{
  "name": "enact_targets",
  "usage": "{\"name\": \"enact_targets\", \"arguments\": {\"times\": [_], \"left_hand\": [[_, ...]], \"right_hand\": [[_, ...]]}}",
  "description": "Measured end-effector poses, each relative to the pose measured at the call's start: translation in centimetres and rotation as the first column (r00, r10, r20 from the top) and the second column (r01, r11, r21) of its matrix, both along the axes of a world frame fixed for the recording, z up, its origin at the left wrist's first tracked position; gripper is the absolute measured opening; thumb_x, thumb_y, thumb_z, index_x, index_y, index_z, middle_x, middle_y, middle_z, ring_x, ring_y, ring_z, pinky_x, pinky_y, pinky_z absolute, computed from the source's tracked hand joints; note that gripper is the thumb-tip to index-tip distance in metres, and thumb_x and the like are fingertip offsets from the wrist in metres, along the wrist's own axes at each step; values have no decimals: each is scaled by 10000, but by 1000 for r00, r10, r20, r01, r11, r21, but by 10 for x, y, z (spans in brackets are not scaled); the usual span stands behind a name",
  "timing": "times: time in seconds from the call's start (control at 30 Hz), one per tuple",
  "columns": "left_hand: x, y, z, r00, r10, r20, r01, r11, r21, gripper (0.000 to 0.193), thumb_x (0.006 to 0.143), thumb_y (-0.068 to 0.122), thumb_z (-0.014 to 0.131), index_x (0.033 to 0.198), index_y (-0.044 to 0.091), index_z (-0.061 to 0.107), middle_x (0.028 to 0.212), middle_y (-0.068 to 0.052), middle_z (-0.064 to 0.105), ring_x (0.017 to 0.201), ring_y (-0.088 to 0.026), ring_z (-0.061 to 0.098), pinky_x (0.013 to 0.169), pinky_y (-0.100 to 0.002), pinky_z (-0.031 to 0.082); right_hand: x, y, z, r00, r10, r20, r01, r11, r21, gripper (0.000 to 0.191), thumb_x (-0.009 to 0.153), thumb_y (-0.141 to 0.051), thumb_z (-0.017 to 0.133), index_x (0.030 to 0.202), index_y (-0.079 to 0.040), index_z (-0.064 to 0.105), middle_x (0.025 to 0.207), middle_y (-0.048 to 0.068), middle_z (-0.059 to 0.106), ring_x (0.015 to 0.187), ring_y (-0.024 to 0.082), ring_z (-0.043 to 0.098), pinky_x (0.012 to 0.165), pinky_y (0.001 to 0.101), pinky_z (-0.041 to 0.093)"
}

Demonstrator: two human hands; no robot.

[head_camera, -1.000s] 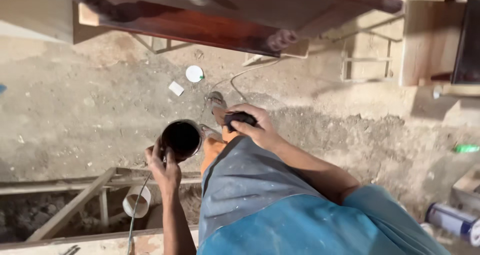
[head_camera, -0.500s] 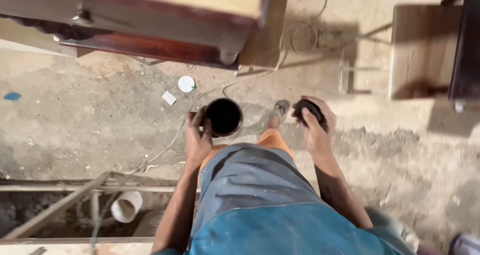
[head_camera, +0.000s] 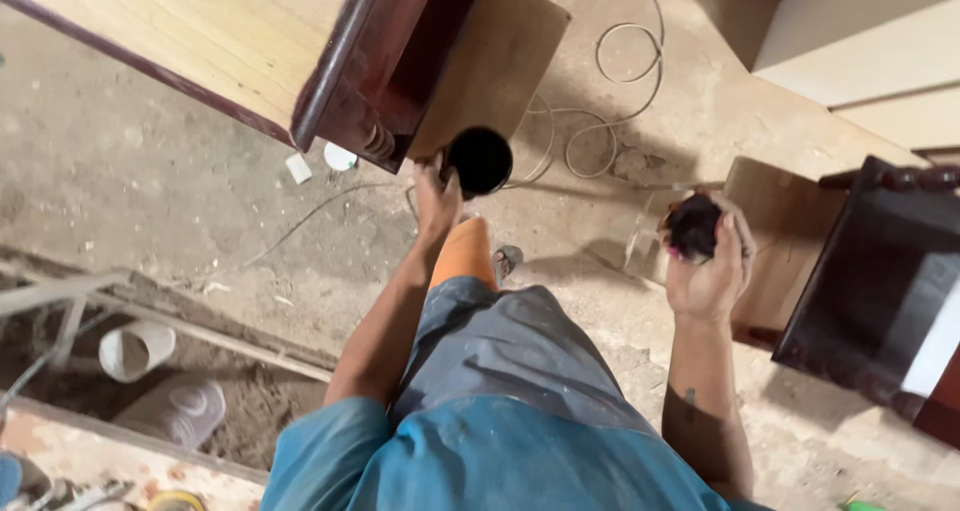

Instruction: The person pours dark stain from a can into a small container, then uses a cloth to apply the stain to a wooden drawer and cabinet. They repeatedly dip the cloth into the container and wipe the surfaces, covering edges and flat areas.

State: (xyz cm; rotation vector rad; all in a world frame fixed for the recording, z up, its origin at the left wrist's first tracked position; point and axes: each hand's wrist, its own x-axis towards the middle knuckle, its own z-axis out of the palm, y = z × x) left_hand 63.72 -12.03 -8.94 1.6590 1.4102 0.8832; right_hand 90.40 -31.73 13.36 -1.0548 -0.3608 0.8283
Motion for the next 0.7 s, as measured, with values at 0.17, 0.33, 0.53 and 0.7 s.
{"name": "enact_targets", "arguments": {"times": [0.17, 0.33, 0.53, 0.7], "left_hand": [[46, 36, -18, 997, 83, 3, -83, 996, -41, 416, 983, 95, 570, 1362, -76, 572, 1352, -296, 523, 1243, -456, 523, 1084, -488, 430], [80, 73, -24, 912, 31, -408, 149, 903, 403, 540, 774, 261, 706, 1134, -124, 588, 1265, -364, 514, 1152, -545, 478, 983, -575, 413], [102, 91, -29, 928, 358, -101, -350, 933, 87, 359, 988, 168, 618, 1305, -1, 630, 1307, -295, 558, 1153, -480, 583, 1000, -497, 493], [103, 97, -30, 933, 338, -122, -335, 941, 40, 341, 992, 167, 622, 1286, -6, 636, 1234, -270, 584, 1096, -475, 601, 943, -509, 509]], "right_hand": [[53, 68, 9, 989, 123, 79, -130, 987, 91, 376, 1149, -218, 598, 1404, 59, 588, 1097, 192, 709, 913, 270, 697, 752, 347, 569], [96, 144, 44, 969, 245, -35, -237, 960, 151, 396, 1189, -300, 543, 1393, 40, 544, 1128, 204, 705, 967, 307, 708, 781, 358, 575], [132, 248, 110, 899, 415, -139, -374, 894, 248, 498, 1065, -246, 511, 1461, 55, 535, 1235, 259, 676, 1107, 363, 699, 868, 400, 615], [160, 326, 153, 877, 466, 122, -481, 860, 170, 483, 1094, -72, 561, 1555, -20, 425, 1245, 244, 637, 1091, 348, 667, 734, 393, 613]]}}
